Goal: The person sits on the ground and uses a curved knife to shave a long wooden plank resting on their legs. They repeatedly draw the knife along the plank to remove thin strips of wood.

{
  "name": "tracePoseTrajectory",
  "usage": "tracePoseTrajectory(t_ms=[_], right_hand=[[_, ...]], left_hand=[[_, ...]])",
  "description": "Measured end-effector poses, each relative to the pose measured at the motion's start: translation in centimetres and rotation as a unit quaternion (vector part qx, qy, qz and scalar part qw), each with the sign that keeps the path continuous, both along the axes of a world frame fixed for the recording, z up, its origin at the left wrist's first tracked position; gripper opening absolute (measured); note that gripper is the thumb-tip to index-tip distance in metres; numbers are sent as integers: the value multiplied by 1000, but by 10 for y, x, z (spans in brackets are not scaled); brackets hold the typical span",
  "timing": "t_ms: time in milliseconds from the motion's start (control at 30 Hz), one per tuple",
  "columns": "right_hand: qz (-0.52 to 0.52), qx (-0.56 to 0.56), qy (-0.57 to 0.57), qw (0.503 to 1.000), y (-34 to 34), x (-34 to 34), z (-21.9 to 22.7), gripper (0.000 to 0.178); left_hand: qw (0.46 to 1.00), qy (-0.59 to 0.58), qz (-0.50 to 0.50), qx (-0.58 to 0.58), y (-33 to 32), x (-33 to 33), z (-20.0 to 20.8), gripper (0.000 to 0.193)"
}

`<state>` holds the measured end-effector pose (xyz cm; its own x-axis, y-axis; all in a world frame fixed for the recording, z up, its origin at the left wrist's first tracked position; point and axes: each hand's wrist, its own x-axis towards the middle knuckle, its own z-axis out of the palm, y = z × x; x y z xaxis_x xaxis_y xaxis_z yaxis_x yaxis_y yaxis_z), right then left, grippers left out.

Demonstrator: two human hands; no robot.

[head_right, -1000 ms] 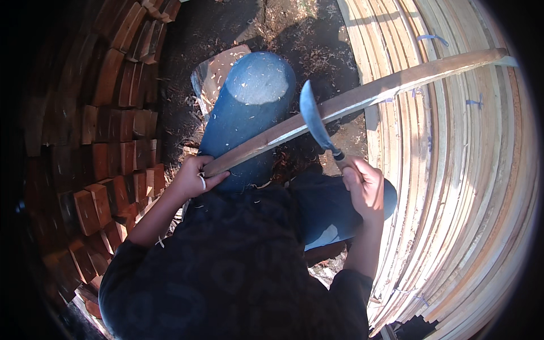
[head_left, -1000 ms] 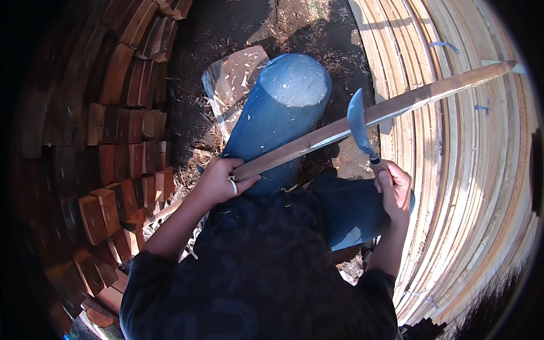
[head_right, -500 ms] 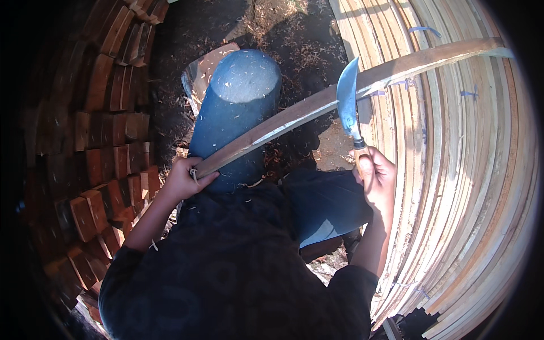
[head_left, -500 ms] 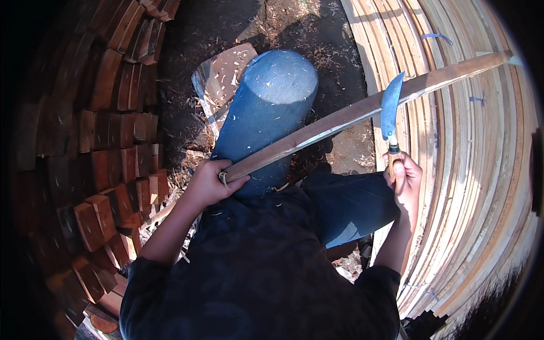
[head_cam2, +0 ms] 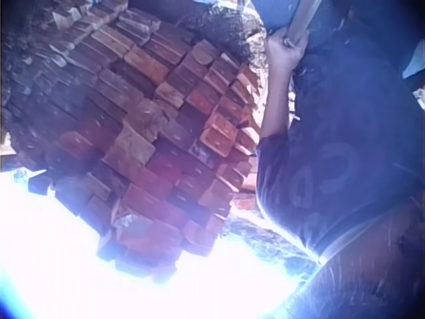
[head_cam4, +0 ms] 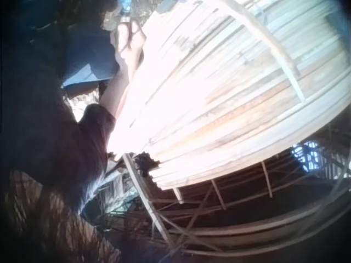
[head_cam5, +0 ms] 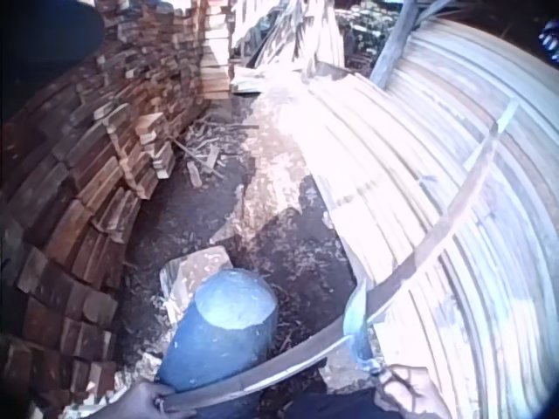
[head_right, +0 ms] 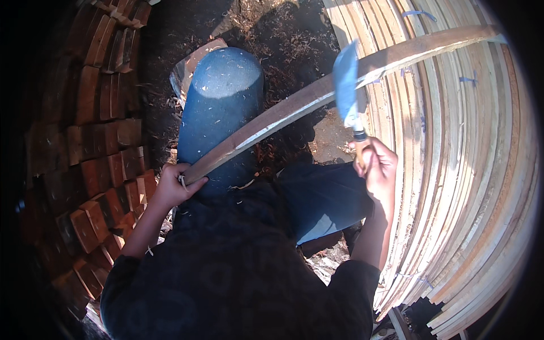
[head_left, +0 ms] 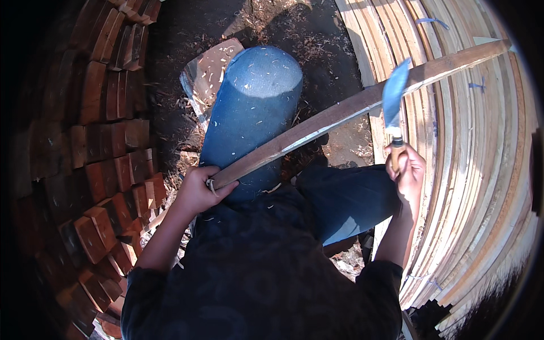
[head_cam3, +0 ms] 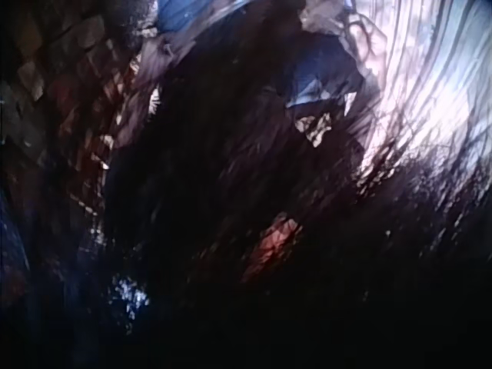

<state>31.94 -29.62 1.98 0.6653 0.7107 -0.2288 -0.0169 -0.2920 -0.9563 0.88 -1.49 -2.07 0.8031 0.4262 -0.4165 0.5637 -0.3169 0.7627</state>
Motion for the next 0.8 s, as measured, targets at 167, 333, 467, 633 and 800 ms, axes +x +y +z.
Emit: tracePoseTrajectory(t_ms=[167,333,467,633,800], right_hand=[[-68,106,8,992,10,6,10,46],[65,-56,7,996,9,-4,14,45],[-133,129,71,980,20,3,18,54],[-11,16,44,999,9,-6,6,50],[76,-50,84,992,13,-28,-10,49]], left_hand=[[1000,1,-1,3,2,2,1,27],[1000,19,-15,6,1,3,4,28],[1000,-13,-1,7,5,3,0,28],[1000,-2,-9,7,7,3,0,28],[1000,-7,-3,2,7,1,-3,28]])
